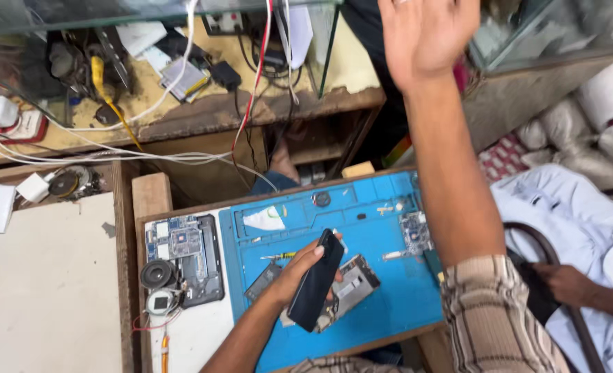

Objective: The person aligns and snaps a smartphone back cover onto the device chassis, then repeatedly rotates and presses the edges to check the fit. The person handles the phone and back cover by hand on a blue work mat.

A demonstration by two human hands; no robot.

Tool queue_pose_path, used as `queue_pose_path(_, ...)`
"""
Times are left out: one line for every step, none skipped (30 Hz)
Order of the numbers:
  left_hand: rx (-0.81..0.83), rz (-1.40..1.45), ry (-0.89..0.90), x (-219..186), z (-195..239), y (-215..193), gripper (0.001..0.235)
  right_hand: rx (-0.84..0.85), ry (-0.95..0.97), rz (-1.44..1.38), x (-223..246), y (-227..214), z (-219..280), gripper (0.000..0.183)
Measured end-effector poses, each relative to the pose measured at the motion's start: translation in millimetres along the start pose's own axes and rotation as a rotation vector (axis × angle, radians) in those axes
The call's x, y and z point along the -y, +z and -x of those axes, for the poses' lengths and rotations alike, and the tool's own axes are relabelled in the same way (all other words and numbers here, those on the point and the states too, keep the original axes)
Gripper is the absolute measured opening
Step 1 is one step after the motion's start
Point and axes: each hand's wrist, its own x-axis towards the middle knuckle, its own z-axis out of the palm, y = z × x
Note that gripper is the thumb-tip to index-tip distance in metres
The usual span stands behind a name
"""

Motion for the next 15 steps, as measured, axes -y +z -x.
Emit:
queue_pose_path(0.001,0.040,-0.006,-1.4,0.9,-0.8,0.072,-0.046,0.024,0.037,-1.3,7.2,0.1,0.045)
queue_pose_path(-0.020,0.098,-0.022,2.7,4.3,-0.8,0.072,-0.214,0.076,0.204,2.3,21.5,28.8,0.055)
queue_pose_path(-0.040,0.156,-0.038,7.2,5.8,-1.9,0.071,-0.152,0.111,0.362,2.9,36.9,54.9,0.051)
queue_pose_path(-0.050,0.205,-0.051,7.2,1.6,-5.5,0.071,-0.174,0.166,0.753,0.8,51.1,80.1,0.040)
queue_pose_path(-0.065,0.231,-0.056,7.4,-2.2,-9.0,0.070,0.156,0.267,1.004,4.5,65.1,110.8,0.061)
queue_pose_path(-0.082,0.257,-0.064,9.1,-2.1,-12.2,0.069,0.061,0.511,0.918,-2.1,81.4,141.1,0.042)
queue_pose_path(-0.099,0.284,-0.073,11.7,-2.2,-15.2,0.068,0.230,0.294,1.121,-8.5,92.0,167.5,0.038)
queue_pose_path(-0.101,0.299,-0.072,16.6,-3.0,-17.8,0.065,0.158,0.430,1.090,-19.2,101.5,192.2,0.037)
queue_pose_path(-0.102,0.313,-0.070,21.9,-5.0,-19.5,0.064,0.109,0.478,1.056,-28.5,107.1,213.1,0.031)
queue_pose_path(-0.104,0.324,-0.069,24.8,-5.9,-21.2,0.065,0.057,0.523,1.020,-37.8,110.2,228.3,0.025)
queue_pose_path(-0.120,0.312,-0.077,27.3,-7.1,-22.0,0.064,0.022,0.529,1.024,-44.4,111.0,239.2,0.025)
queue_pose_path(-0.136,0.303,-0.087,29.7,-7.9,-22.3,0.065,-0.015,0.538,1.028,-49.4,110.8,248.2,0.024)
queue_pose_path(-0.152,0.293,-0.096,30.5,-10.1,-23.6,0.065,-0.051,0.546,1.032,-53.9,107.9,252.4,0.023)
queue_pose_path(-0.158,0.302,-0.114,31.8,-12.4,-24.1,0.064,-0.061,0.549,1.027,-55.2,104.9,256.4,0.023)
queue_pose_path(-0.164,0.312,-0.133,31.0,-15.4,-26.7,0.063,-0.072,0.552,1.022,-57.4,100.4,257.5,0.023)
